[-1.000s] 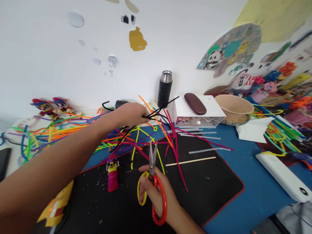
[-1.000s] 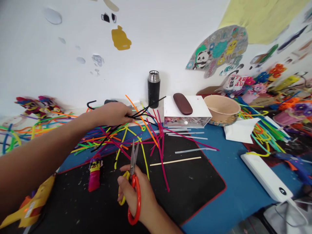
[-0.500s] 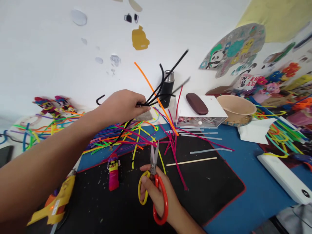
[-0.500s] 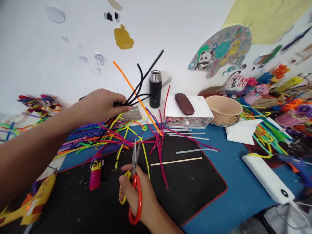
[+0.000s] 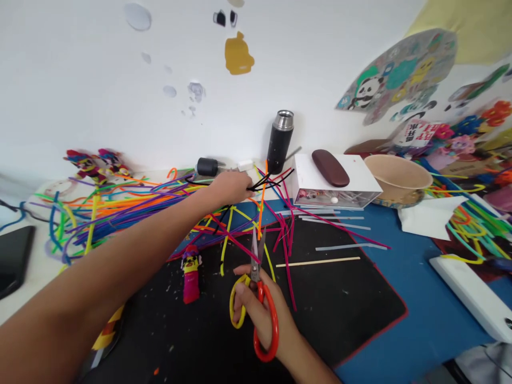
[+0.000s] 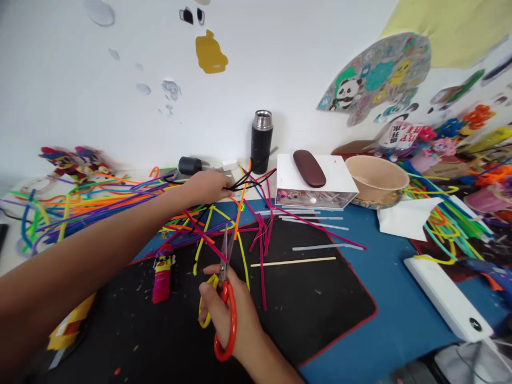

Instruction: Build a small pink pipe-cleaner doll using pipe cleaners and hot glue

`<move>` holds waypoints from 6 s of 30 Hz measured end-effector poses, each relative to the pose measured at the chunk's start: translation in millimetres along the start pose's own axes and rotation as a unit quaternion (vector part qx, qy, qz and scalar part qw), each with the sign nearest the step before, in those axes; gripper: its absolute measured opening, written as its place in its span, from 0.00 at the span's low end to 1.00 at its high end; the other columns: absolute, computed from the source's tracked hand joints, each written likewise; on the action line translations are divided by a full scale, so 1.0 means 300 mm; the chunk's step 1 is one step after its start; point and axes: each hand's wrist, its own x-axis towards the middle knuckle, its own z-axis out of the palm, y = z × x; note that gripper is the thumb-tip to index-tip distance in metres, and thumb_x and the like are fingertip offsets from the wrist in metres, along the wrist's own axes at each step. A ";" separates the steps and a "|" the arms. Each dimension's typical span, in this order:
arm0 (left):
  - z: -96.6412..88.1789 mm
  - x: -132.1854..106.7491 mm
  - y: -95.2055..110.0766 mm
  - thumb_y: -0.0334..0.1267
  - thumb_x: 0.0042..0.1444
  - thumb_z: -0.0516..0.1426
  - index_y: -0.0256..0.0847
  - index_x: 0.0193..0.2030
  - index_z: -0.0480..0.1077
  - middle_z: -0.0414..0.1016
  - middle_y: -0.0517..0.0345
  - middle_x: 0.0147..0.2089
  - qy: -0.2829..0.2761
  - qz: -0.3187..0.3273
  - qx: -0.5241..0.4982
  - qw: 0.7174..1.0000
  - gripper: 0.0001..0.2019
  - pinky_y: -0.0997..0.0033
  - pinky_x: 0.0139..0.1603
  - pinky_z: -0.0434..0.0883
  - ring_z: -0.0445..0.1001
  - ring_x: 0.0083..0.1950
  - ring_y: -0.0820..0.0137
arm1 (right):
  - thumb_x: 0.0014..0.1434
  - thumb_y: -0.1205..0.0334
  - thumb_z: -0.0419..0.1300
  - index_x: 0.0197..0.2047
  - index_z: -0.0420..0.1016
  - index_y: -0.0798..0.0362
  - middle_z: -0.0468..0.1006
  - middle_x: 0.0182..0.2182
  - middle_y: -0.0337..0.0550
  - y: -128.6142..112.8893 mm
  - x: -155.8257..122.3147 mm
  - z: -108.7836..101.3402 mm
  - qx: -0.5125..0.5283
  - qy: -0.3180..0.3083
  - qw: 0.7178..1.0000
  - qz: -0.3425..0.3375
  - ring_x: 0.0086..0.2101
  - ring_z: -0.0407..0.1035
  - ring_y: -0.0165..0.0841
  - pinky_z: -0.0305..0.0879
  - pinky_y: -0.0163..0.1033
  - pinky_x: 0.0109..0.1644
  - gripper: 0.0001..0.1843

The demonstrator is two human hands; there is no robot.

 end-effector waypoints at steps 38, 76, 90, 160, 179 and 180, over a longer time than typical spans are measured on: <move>0.087 -0.337 -0.017 0.42 0.72 0.50 0.39 0.50 0.80 0.85 0.49 0.46 0.021 0.057 -0.199 0.978 0.18 0.69 0.44 0.71 0.80 0.43 0.62 | 0.64 0.38 0.67 0.53 0.74 0.54 0.78 0.23 0.36 -0.003 0.011 0.000 0.010 0.025 0.998 -0.061 0.21 0.74 0.33 0.73 0.39 0.29 0.28; 0.120 -0.887 0.097 0.46 0.72 0.50 0.45 0.62 0.76 0.85 0.49 0.52 0.034 -0.138 -0.293 0.946 0.20 0.63 0.49 0.75 0.83 0.49 0.57 | 0.63 0.37 0.67 0.52 0.74 0.53 0.78 0.23 0.36 -0.020 0.016 -0.005 -0.018 0.027 0.996 -0.083 0.20 0.74 0.34 0.70 0.38 0.25 0.28; 0.132 -0.655 0.193 0.43 0.72 0.54 0.35 0.53 0.78 0.86 0.37 0.46 -0.031 -0.119 -0.070 0.990 0.16 0.57 0.44 0.77 0.86 0.48 0.47 | 0.62 0.36 0.68 0.52 0.74 0.54 0.78 0.23 0.36 -0.006 0.019 -0.012 -0.023 0.034 0.996 -0.084 0.20 0.74 0.35 0.71 0.39 0.27 0.30; 0.167 -0.802 0.012 0.56 0.60 0.63 0.40 0.33 0.75 0.71 0.63 0.29 0.105 -0.077 -0.593 0.794 0.19 0.72 0.35 0.65 0.66 0.32 0.69 | 0.63 0.41 0.67 0.47 0.74 0.53 0.73 0.17 0.32 -0.054 0.042 0.109 -0.052 -0.080 0.994 -0.060 0.17 0.70 0.33 0.67 0.37 0.24 0.23; 0.236 -0.812 -0.013 0.56 0.59 0.64 0.40 0.36 0.73 0.72 0.61 0.31 0.203 -0.114 -0.643 0.730 0.19 0.70 0.38 0.66 0.68 0.33 0.69 | 0.65 0.47 0.67 0.43 0.72 0.51 0.75 0.18 0.32 -0.092 0.196 0.244 0.009 -0.123 0.990 -0.074 0.17 0.71 0.32 0.68 0.37 0.25 0.17; 0.237 -0.811 -0.009 0.56 0.60 0.64 0.40 0.36 0.74 0.72 0.61 0.31 0.205 -0.115 -0.638 0.734 0.19 0.69 0.38 0.67 0.68 0.33 0.69 | 0.64 0.47 0.68 0.43 0.71 0.51 0.74 0.18 0.31 -0.091 0.194 0.244 0.012 -0.121 0.990 -0.074 0.17 0.70 0.32 0.69 0.37 0.25 0.17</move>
